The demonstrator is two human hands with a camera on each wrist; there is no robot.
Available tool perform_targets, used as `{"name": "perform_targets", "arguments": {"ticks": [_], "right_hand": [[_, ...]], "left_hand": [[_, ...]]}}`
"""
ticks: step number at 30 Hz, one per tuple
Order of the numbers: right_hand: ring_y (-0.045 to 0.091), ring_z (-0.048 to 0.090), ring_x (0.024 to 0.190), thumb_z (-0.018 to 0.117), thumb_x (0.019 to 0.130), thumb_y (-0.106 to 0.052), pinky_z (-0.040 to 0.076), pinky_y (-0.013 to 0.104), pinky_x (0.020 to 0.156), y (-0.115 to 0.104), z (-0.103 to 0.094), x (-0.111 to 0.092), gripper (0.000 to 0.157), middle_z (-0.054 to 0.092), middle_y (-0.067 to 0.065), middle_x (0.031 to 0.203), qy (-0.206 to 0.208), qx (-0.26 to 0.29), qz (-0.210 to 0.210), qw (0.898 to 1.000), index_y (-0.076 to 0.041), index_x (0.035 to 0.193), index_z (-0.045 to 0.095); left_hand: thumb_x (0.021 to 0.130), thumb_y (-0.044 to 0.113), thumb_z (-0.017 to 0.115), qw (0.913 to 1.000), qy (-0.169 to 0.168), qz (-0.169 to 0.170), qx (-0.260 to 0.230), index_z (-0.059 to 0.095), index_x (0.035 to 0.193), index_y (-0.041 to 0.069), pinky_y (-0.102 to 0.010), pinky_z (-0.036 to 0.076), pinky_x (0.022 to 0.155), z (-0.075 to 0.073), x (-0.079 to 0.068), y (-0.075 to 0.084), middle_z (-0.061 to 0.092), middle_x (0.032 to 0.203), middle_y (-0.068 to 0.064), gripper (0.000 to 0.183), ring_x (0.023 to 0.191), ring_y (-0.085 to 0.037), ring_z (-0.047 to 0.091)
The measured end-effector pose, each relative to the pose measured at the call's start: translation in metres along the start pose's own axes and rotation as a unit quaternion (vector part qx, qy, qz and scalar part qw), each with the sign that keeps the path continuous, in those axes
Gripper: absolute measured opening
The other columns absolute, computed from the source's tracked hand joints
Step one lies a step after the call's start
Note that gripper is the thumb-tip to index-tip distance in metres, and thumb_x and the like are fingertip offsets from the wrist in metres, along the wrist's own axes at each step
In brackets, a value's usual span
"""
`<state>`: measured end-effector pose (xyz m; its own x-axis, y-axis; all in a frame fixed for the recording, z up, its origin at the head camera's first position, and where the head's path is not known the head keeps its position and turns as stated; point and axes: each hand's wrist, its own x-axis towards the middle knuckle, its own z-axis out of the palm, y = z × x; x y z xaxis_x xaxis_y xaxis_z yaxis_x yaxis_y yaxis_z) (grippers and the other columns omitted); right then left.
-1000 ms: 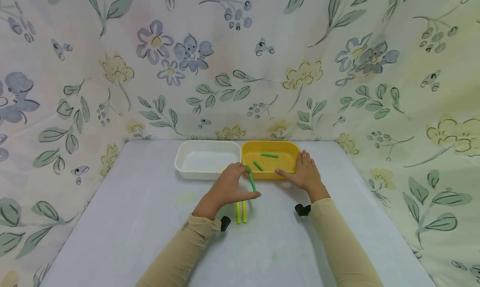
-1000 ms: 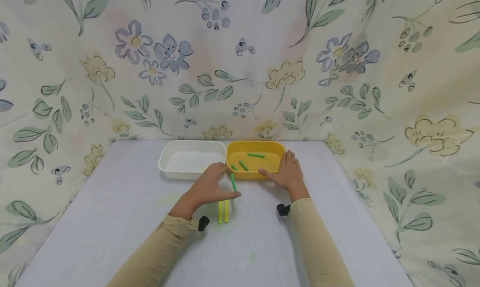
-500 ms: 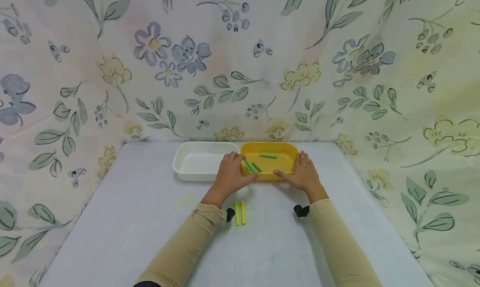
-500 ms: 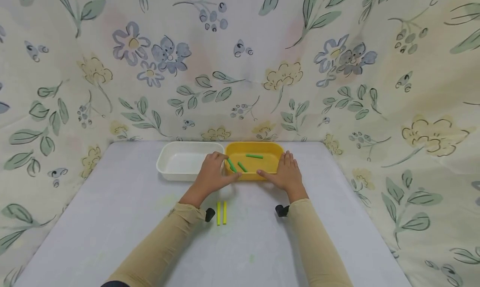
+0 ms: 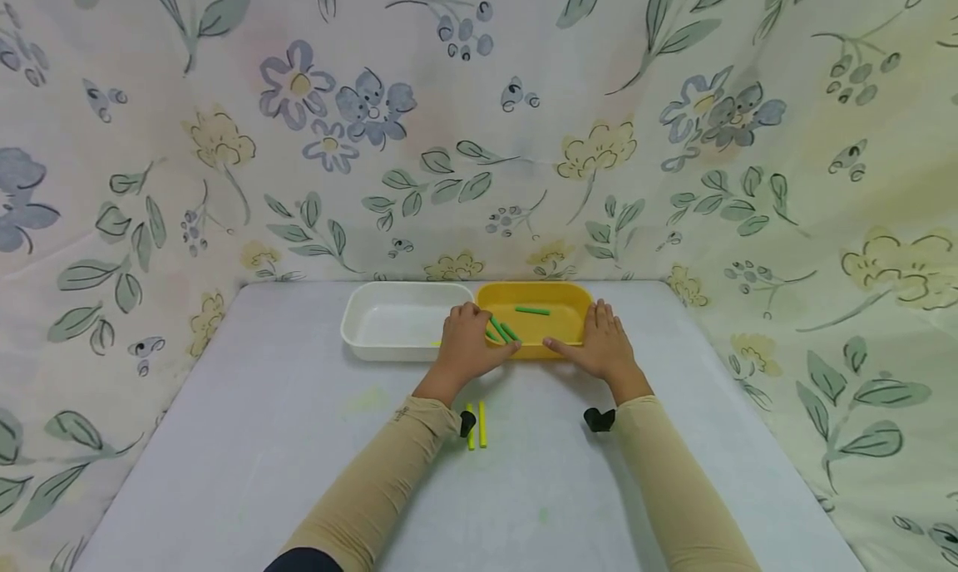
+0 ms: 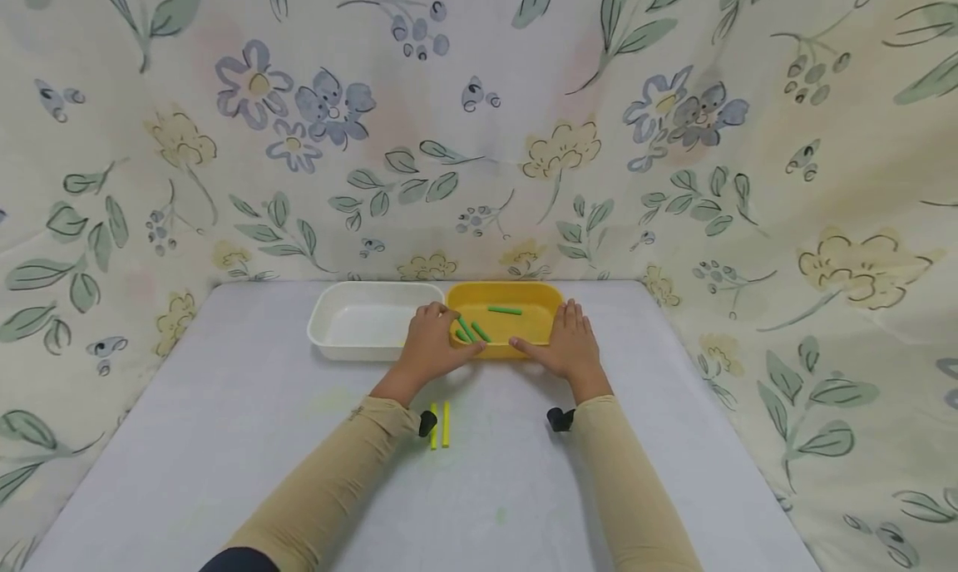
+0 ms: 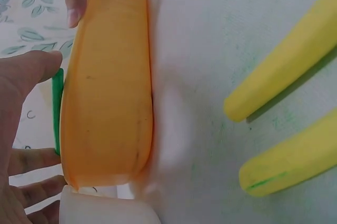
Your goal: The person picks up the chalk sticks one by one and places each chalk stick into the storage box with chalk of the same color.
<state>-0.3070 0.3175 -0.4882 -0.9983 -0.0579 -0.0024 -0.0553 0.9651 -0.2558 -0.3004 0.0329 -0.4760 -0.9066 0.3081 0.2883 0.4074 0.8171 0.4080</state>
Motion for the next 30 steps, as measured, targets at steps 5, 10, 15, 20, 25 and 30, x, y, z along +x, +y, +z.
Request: {"name": "perform_targets", "arguments": {"ticks": [5,10,15,20,25,30], "right_hand": [[0.048,-0.001,0.164,0.042,0.086,-0.096,0.003,0.061,0.134,-0.001,-0.001,0.0,0.14,-0.004,0.032,0.175,0.005,0.001,-0.003,1.0,0.012,0.165,0.002],[0.047,-0.001,0.165,0.041,0.084,-0.098,0.003,0.06,0.134,-0.002,0.001,0.002,0.141,-0.006,0.031,0.175,-0.002,0.0,0.0,1.0,0.011,0.165,0.001],[0.047,-0.001,0.165,0.041,0.083,-0.098,0.003,0.06,0.134,-0.002,0.003,0.002,0.142,-0.007,0.031,0.175,-0.003,0.0,0.001,1.0,0.011,0.166,0.0],[0.048,0.0,0.164,0.042,0.084,-0.097,0.003,0.061,0.133,-0.004,0.004,0.001,0.141,-0.004,0.032,0.175,0.002,0.003,-0.003,1.0,0.011,0.165,0.002],[0.048,-0.001,0.164,0.041,0.085,-0.097,0.003,0.061,0.133,-0.004,0.003,0.0,0.14,-0.005,0.032,0.175,0.002,-0.002,-0.004,1.0,0.012,0.165,0.002],[0.049,-0.001,0.164,0.039,0.086,-0.097,0.002,0.06,0.134,-0.002,0.0,0.0,0.139,-0.007,0.032,0.174,-0.001,-0.004,-0.001,1.0,0.012,0.165,0.002]], "left_hand": [[0.091,0.071,0.07,1.0,-0.006,-0.004,0.001,0.068,0.135,0.002,-0.051,0.043,0.111,0.004,0.003,0.0,0.056,0.133,-0.015,0.082,0.128,-0.035,0.049],[0.09,0.073,0.068,0.9998,-0.006,-0.012,0.015,0.068,0.134,0.004,-0.048,0.044,0.107,0.006,0.005,0.0,0.056,0.128,-0.013,0.083,0.121,-0.032,0.049],[0.088,0.076,0.069,0.9997,0.009,-0.01,0.019,0.069,0.136,0.005,-0.047,0.045,0.102,0.008,0.005,0.0,0.057,0.123,-0.013,0.086,0.116,-0.032,0.05],[0.085,0.078,0.072,0.9999,0.011,-0.01,0.009,0.066,0.139,0.006,-0.048,0.045,0.105,0.007,0.002,-0.001,0.057,0.125,-0.014,0.09,0.119,-0.033,0.05],[0.084,0.077,0.073,0.9999,0.008,-0.006,0.004,0.065,0.14,0.004,-0.051,0.045,0.107,0.001,-0.002,-0.005,0.057,0.132,-0.016,0.092,0.124,-0.035,0.05],[0.085,0.075,0.073,0.9998,0.018,-0.002,0.004,0.064,0.14,0.002,-0.053,0.045,0.109,-0.008,-0.004,-0.014,0.056,0.136,-0.018,0.091,0.127,-0.037,0.05]]}}
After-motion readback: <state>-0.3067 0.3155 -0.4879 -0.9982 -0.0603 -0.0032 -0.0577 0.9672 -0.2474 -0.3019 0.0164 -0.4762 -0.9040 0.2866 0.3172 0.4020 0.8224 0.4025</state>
